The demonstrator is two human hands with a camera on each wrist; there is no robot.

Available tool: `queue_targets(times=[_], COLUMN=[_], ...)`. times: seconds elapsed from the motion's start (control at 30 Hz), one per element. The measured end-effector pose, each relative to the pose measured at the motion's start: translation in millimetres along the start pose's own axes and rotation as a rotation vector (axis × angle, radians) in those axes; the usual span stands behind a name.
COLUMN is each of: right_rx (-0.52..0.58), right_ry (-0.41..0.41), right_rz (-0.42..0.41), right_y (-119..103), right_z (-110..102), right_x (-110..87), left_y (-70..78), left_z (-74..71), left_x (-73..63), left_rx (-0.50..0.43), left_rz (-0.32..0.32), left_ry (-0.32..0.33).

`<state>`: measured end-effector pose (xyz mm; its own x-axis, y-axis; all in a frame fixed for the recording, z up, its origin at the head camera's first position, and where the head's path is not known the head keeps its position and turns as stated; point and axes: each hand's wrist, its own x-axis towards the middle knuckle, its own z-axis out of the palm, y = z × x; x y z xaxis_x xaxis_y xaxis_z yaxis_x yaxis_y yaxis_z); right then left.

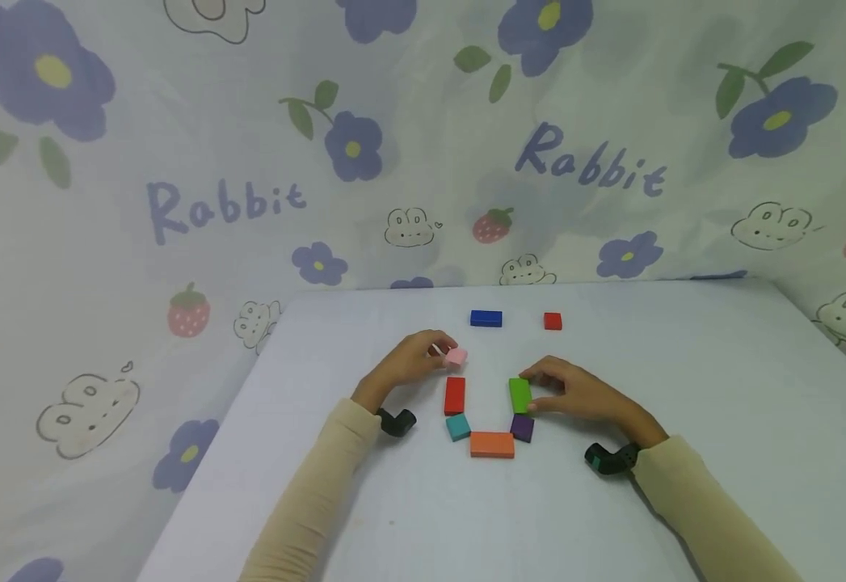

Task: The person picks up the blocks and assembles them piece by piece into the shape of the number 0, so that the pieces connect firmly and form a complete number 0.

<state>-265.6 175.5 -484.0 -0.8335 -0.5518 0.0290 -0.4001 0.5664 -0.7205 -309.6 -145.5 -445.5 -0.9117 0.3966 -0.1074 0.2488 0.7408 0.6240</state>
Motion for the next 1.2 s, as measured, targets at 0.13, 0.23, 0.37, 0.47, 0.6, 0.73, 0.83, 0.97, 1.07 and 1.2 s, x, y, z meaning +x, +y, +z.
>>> queue_targets(times=[0.13,0.23,0.37,0.47,0.6,0.73,0.83,0.97,1.07,1.2], right_rx=[0.011,0.012,0.005,0.000,0.007,0.008,0.002,0.001,0.000,0.003], right_ry=[-0.004,-0.003,-0.005,-0.007,-0.005,-0.006,-0.008,-0.004,-0.007,-0.008], right_rz=[0.014,0.004,-0.009,-0.006,0.010,-0.002,-0.010,0.006,-0.001,-0.010], right_y=[0.5,1.7,2.4,1.5,-1.0,-1.7,-1.1,-1.0,-1.6,-2.4], right_z=[1.3,2.2,3.2,3.0,1.1,-0.5,-0.5,-1.2,-1.7,-1.8], right_x=[1.3,2.0,1.6,1.3,1.0,1.2,1.6,1.1,0.8,-0.2], left_y=[-4.4,-5.5,-6.3,-6.9,-7.4,-9.2,-11.2,-11.8,-10.8,-9.6], left_z=[5.6,8.7,11.3,12.1,12.4,12.7,13.3,14.0,13.9,14.0], left_x=[0.0,0.2,-0.5,-0.8,-0.7,-0.9,-0.9,0.7,0.9,0.5], left_rx=[-0.002,-0.007,-0.010,-0.011,-0.027,-0.045,-0.058,-0.071,-0.071,-0.072], left_rz=[0.014,0.016,-0.001,-0.003,0.000,0.009,0.022,0.034,0.022,0.014], left_ry=[0.007,0.005,-0.010,-0.014,-0.022,-0.024,-0.026,-0.030,-0.028,-0.028])
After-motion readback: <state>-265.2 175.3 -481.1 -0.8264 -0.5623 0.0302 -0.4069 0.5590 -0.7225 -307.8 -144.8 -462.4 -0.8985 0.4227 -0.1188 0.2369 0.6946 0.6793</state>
